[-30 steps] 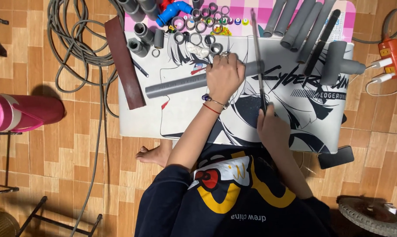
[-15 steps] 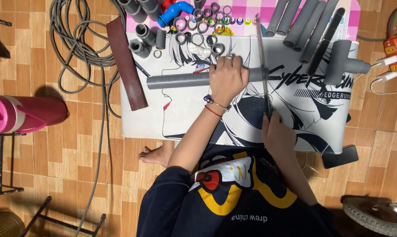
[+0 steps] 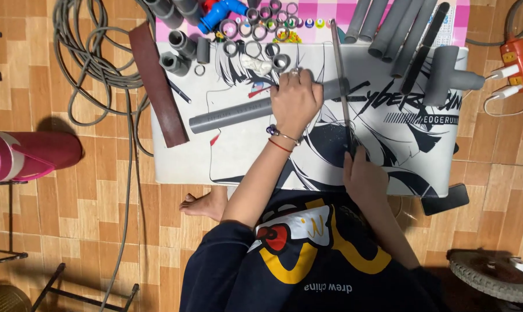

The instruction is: The person uses a hand saw to cut a gray PVC pipe held in their left hand. They position the pipe on a table with a Cyberpunk-themed mat and saw through it, then inspect the cut end before continuing to saw another section.

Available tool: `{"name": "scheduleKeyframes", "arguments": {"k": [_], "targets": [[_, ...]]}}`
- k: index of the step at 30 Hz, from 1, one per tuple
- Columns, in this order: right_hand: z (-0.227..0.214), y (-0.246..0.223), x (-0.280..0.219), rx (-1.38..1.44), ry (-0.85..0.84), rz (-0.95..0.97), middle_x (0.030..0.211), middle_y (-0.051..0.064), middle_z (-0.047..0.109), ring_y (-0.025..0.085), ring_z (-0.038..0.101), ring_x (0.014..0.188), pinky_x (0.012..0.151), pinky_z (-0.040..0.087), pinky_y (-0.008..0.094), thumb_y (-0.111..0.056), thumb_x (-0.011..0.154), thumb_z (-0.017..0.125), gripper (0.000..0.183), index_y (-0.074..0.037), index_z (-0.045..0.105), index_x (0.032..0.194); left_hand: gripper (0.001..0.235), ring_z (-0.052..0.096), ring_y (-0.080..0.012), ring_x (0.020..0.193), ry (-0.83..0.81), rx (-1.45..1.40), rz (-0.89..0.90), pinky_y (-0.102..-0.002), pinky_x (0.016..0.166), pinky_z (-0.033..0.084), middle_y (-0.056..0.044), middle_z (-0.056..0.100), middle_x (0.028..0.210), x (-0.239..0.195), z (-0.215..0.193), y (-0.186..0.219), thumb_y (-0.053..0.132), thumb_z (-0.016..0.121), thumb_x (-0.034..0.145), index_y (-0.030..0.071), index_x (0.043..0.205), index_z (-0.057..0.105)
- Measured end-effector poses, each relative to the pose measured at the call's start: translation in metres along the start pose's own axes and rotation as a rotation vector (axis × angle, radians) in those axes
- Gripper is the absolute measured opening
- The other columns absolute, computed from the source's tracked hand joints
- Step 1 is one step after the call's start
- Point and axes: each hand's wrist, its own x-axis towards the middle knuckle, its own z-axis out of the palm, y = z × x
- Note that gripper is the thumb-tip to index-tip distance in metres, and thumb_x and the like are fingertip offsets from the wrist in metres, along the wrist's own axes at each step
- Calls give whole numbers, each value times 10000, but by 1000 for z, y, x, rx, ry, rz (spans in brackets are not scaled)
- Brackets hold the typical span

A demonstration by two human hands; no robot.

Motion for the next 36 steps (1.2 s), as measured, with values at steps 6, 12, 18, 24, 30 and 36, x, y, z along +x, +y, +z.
{"name": "scheduleKeyframes", "arguments": {"k": [6, 12, 18, 24, 30, 36], "targets": [[-13, -20, 24, -163, 88, -35, 340, -41, 408, 84, 440, 282, 318, 287, 148, -264, 945, 353, 300, -37, 548, 928, 145, 554, -242, 626, -9, 18, -14, -381, 509, 459, -49, 501, 524, -4, 10, -3, 217, 430, 662, 114, 661, 532], [1, 1, -5, 12, 25, -13, 340, 1, 402, 106, 400, 270, 308, 277, 182, -269, 951, 362, 343, 20, 545, 969, 170, 542, -238, 627, -1, 25, -30, -376, 514, 457, -45, 498, 517, -7, 18, -2, 230, 418, 657, 117, 677, 544], [-16, -17, 18, -12, 20, -9, 362, -6, 429, 104, 452, 299, 337, 306, 161, -286, 961, 325, 322, -42, 514, 867, 165, 544, -232, 638, -4, 31, -24, -361, 515, 451, -42, 499, 525, -3, 10, -2, 229, 418, 663, 116, 673, 537], [-6, 2, -4, 55, 16, -12, 385, 42, 462, 126, 445, 306, 321, 297, 186, -259, 958, 370, 341, 42, 524, 997, 138, 527, -235, 606, -14, -4, -26, -369, 519, 446, -50, 479, 495, -2, 5, -2, 214, 429, 653, 117, 649, 528], [1, 6, 5, 114, 0, -2, 386, 35, 453, 127, 438, 301, 314, 285, 188, -296, 959, 332, 411, 60, 524, 1030, 135, 542, -233, 631, -44, 4, -20, -368, 532, 449, -55, 501, 514, 1, -1, -3, 213, 435, 676, 113, 675, 525], [7, 14, 1, 141, -66, 17, 379, 30, 446, 123, 441, 303, 317, 289, 185, -314, 956, 311, 409, 39, 508, 1020, 124, 542, -237, 628, -29, 4, -21, -367, 542, 454, -58, 507, 499, 0, 1, -3, 207, 437, 671, 123, 655, 527]]}}
